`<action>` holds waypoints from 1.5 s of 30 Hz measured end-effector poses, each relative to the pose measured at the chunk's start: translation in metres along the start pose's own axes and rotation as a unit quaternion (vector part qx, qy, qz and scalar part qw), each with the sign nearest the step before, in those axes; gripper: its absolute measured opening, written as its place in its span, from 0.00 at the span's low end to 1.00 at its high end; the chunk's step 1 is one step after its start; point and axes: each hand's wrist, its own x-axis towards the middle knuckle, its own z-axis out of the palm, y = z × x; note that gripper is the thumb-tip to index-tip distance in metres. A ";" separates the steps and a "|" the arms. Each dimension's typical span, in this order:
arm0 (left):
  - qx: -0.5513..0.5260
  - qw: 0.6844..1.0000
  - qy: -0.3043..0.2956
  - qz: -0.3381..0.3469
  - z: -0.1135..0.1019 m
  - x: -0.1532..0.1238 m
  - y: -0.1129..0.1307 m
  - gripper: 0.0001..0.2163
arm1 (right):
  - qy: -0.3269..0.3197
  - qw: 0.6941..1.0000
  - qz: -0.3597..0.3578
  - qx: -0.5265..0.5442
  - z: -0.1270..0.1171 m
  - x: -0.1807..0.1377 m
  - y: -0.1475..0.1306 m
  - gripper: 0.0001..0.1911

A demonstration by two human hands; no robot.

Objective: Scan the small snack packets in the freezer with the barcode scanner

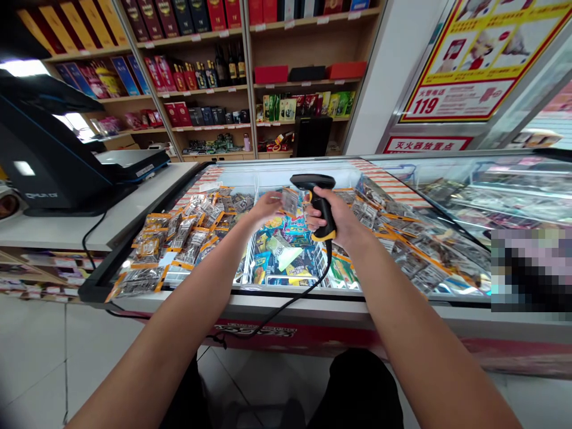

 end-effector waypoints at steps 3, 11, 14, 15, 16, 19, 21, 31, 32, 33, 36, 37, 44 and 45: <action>0.094 0.987 -0.094 0.086 0.007 -0.013 0.007 0.15 | 0.022 0.998 -0.049 0.040 -0.001 -0.003 -0.008 0.16; 0.393 0.897 -0.123 0.158 0.013 -0.037 0.020 0.22 | 0.045 0.994 -0.059 0.080 -0.003 -0.003 -0.011 0.15; 0.428 0.881 -0.137 0.150 0.023 -0.047 0.025 0.24 | 0.047 0.995 -0.050 0.073 -0.001 -0.003 -0.010 0.13; 0.431 0.879 -0.141 0.147 0.027 -0.050 0.027 0.25 | 0.049 0.995 -0.050 0.072 -0.001 -0.004 -0.010 0.13; 0.433 0.878 -0.143 0.147 0.030 -0.052 0.028 0.25 | 0.051 0.995 -0.051 0.071 0.000 -0.004 -0.010 0.12; 0.448 0.873 -0.132 0.143 0.033 -0.053 0.031 0.28 | 0.050 0.995 -0.057 0.068 0.000 -0.006 -0.011 0.11; 0.467 0.873 -0.093 0.109 0.025 -0.050 0.033 0.32 | 0.047 0.995 -0.055 0.066 -0.001 -0.006 -0.012 0.12; 0.489 0.855 0.015 -0.170 -0.052 -0.025 0.021 0.44 | 0.048 0.996 -0.044 0.055 -0.007 -0.003 -0.009 0.14; 0.488 0.859 0.002 -0.157 -0.050 -0.026 0.020 0.43 | 0.048 0.996 -0.045 0.057 -0.007 -0.004 -0.009 0.13; 0.485 0.864 -0.013 -0.135 -0.045 -0.027 0.020 0.43 | 0.048 0.996 -0.045 0.057 -0.006 -0.004 -0.009 0.12; 0.461 0.884 -0.062 -0.031 -0.025 -0.033 0.023 0.34 | 0.049 0.996 -0.051 0.046 -0.006 -0.004 -0.009 0.11; 0.451 0.889 -0.076 0.008 -0.019 -0.035 0.024 0.30 | 0.049 0.997 -0.052 0.041 -0.005 -0.004 -0.010 0.11; 0.401 0.916 -0.010 0.021 -0.011 -0.032 0.019 0.22 | 0.071 0.995 -0.036 0.061 -0.001 -0.003 -0.009 0.12; 0.373 0.928 0.000 -0.002 -0.013 -0.029 0.016 0.23 | 0.074 0.995 -0.031 0.062 0.000 -0.003 -0.009 0.12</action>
